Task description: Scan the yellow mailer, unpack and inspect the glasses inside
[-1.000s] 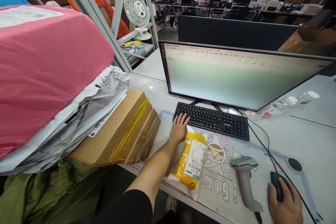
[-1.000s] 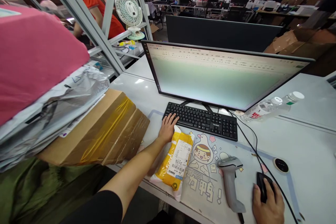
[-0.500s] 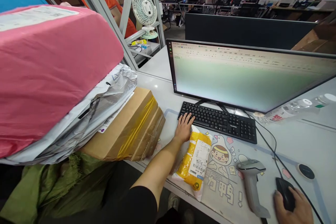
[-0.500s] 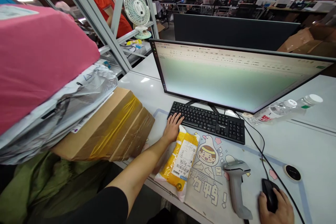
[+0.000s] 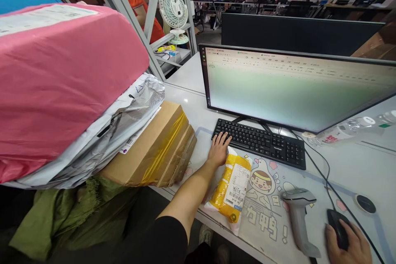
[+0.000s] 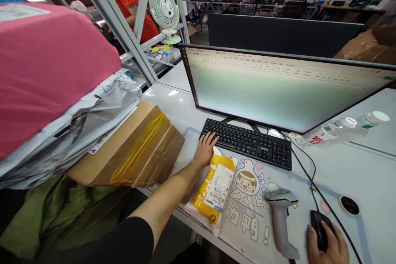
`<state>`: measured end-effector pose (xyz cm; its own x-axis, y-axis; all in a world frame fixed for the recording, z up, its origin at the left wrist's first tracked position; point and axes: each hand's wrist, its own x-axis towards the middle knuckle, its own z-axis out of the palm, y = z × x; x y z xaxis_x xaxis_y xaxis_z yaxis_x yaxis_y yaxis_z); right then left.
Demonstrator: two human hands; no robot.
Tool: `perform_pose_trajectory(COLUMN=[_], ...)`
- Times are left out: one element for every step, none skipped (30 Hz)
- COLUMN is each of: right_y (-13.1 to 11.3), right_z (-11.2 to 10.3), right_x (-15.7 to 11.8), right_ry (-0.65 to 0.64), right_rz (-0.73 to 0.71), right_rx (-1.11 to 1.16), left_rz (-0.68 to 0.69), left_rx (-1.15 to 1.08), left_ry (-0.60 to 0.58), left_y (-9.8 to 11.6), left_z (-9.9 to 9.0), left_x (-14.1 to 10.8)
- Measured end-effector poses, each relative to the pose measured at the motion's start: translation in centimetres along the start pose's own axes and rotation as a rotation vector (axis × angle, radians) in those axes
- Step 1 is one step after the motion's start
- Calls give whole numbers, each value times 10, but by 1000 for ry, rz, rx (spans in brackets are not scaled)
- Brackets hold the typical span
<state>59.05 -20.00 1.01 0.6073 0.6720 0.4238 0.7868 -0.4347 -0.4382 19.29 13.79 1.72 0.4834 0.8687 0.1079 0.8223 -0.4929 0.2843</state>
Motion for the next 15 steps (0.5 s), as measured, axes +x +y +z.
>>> perform_pose_trajectory(right_y=[0,-1,-2,-3,-3,-3,-3,-3,-3,-3,-2,-2,-2,-2,-2], right_z=[0,0,-1,-1,-2,-2,-3,-3,-3,-3,-3,-3,-3,-2,-2], right_x=[0,0,0,0,0,0,0,0,1,1,1,2,2,2,3], right_ry=[-2,-3,-10,-18,-26,-31,-36,-40,-42,-42,-44,-39,-30,-18,-7], right_rz=[8,16,22,24,21,18,16,18,22,26,27,22,7,-14,-40], right_rx=[-2,-2,-1,4,9,10,4,-8,-21,-34,-42,-42,-37,-30,-24], left_rz=[-1,-4,-8,-12,-15,-16,-14,-10,-6,-3,-1,1,2,2,3], left_rx=[2,6,11,14,16,15,13,11,9,8,7,8,9,10,12], left_ry=[-1,-1,2,7,12,17,20,21,21,20,21,23,26,28,28], left_y=[0,0,1,1,1,1,1,1,1,1,0,0,0,0,0], left_z=[0,0,0,0,0,0,0,0,0,1,1,1,1,2,2], left_x=[0,0,0,0,0,0,0,0,0,-1,-1,-1,-1,-1,-1])
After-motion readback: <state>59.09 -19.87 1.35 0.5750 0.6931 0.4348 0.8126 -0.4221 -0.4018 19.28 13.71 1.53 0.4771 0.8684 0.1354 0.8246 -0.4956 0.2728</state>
